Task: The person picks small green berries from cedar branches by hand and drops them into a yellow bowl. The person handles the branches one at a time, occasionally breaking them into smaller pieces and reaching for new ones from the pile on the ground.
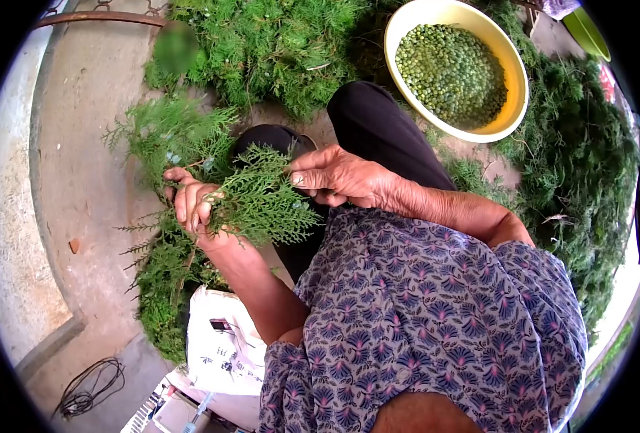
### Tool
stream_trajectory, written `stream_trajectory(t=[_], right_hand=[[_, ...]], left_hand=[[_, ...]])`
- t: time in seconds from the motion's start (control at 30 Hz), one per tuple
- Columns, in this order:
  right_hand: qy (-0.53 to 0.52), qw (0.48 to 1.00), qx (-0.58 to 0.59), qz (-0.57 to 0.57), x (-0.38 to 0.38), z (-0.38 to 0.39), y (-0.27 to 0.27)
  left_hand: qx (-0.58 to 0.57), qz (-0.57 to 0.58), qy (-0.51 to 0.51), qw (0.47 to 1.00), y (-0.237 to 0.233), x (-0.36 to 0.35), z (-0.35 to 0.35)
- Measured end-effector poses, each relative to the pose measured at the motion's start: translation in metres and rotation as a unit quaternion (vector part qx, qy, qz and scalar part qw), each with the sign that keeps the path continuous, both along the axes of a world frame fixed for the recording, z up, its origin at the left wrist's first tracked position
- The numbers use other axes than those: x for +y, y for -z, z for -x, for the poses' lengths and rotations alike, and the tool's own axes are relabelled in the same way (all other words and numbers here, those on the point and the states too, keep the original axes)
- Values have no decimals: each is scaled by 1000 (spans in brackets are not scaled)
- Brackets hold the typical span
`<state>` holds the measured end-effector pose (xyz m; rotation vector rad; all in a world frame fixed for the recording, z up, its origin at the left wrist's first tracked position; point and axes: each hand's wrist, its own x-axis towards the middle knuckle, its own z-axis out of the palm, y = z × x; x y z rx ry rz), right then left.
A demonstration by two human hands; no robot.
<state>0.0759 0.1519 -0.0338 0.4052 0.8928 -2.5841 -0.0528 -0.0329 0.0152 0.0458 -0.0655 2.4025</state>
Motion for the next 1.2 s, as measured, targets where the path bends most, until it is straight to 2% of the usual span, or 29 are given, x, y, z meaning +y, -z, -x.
stream_trajectory(t=[0.03, 0.3, 0.37, 0.53, 0.6, 0.63, 0.73, 0.8, 0.87, 0.93, 1.0, 1.07, 1.13, 1.2], right_hand=[[-24, 998, 2, 53, 0, 1, 0], [-5, 994, -21, 111, -10, 3, 1], [-29, 984, -24, 172, -7, 2, 0], [-56, 985, 1, 166, -10, 3, 4], [14, 981, -3, 191, -11, 2, 5], [56, 977, -56, 196, -8, 2, -5], [107, 979, -26, 171, -4, 2, -1], [115, 984, -28, 133, -2, 0, -3], [200, 971, -5, 129, 4, -2, 14], [177, 970, 3, 164, 15, -5, 17], [147, 983, -22, 110, 18, -8, 7], [144, 981, -17, 127, 16, -9, 7], [31, 992, 38, 113, 16, -14, 11], [-28, 998, -12, 52, 8, -15, 3]], left_hand=[[-6, 3, -11, 1000, 0, 2, -3], [-3, 2, -2, 1000, 0, 6, -7], [-21, 2, -10, 1000, -3, 6, -8], [-15, 19, -23, 999, -3, 7, -9], [-25, 22, -35, 999, -3, 6, -8], [-34, 7, -25, 999, -4, 5, -7], [-41, -3, -29, 999, -2, 2, -3], [2, 29, -21, 999, 7, 0, 2], [-31, 8, -33, 999, 6, -9, 7], [-37, 1, -37, 999, 3, -15, 11], [-35, -2, -47, 998, 4, -16, 12], [-27, -9, -52, 998, 2, -13, 14], [-24, -28, -54, 998, 2, -11, 13], [-22, -36, -53, 998, 3, -11, 14]])
